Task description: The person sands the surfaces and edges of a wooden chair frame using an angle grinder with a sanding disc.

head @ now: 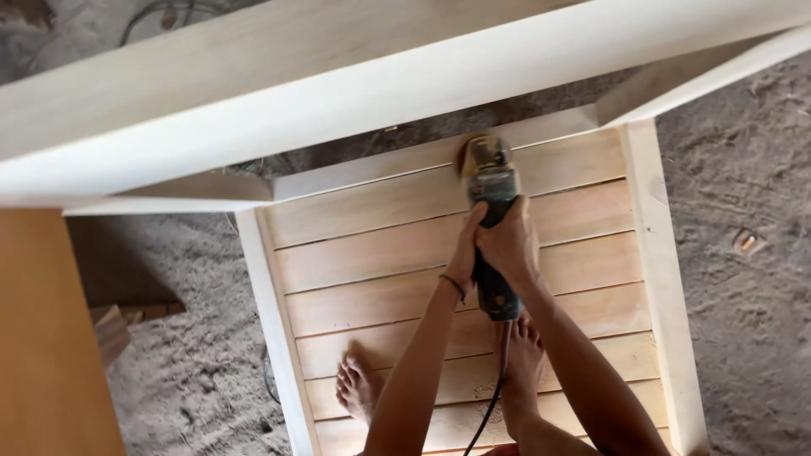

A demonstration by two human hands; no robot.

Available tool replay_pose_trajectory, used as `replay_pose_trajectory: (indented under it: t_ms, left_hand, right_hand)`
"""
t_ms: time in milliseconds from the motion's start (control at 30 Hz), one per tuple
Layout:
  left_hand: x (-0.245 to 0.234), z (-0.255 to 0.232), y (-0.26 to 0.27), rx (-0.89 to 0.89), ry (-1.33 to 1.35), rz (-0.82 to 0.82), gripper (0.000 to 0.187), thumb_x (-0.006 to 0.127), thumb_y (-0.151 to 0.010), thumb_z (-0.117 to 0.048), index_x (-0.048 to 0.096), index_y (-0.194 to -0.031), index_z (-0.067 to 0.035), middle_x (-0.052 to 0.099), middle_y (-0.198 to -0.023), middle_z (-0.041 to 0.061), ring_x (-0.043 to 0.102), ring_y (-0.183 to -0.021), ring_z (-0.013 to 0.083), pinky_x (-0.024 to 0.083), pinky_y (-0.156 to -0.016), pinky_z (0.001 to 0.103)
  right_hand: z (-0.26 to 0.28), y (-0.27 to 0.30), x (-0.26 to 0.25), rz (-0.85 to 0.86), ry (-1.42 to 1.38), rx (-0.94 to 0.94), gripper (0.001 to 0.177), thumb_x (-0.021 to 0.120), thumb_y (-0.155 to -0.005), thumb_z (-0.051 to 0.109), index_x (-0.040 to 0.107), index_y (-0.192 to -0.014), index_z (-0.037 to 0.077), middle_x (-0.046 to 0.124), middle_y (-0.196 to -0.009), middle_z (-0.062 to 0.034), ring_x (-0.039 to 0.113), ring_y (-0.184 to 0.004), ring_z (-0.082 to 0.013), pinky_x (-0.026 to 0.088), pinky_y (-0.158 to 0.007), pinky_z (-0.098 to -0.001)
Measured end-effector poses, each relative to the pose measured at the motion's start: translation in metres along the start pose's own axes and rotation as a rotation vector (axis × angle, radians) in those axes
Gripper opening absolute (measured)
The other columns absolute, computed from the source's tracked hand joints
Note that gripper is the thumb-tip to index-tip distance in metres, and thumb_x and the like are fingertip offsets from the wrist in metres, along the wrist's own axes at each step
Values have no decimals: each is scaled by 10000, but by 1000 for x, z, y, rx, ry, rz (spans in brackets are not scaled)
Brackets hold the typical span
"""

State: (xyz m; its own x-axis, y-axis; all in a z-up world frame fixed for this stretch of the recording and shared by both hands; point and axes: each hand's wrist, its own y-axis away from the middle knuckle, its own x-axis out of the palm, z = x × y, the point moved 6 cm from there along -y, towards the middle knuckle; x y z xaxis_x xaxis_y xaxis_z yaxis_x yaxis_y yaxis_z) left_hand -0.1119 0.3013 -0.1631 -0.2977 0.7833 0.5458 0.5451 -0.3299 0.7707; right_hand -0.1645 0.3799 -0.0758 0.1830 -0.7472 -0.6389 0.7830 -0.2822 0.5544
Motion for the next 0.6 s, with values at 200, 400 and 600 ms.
replay_pose_trajectory:
  t_ms: [200,400,600]
  left_hand:
    - [-93,-30,56,158,287,-95,777,586,-902,-675,592,-1399,-77,676,-1278,93,650,-1142,237,514,-1004,384]
    - [-130,-69,100,277,388,-132,767,553,-915,-672,571,-1400,-78,679,-1262,90,648,-1143,243,514,-1007,391]
    - [-97,-40,71,198,376,-130,755,567,-904,-666,589,-1379,-80,684,-1253,89,648,-1136,243,515,-998,386]
  right_hand:
    - [58,41,91,121,100,-213,593,772,-786,331,462,-1163,-5,684,-1006,-287,674,-903,-514,550,-737,-593]
    - [101,59,145,299,98,-350,612,759,-772,316,453,-1177,-26,656,-1072,-276,687,-925,-484,552,-770,-586]
    - [68,45,105,219,128,-282,577,742,-784,296,457,-1175,-19,667,-1058,-263,688,-920,-478,552,-752,-584]
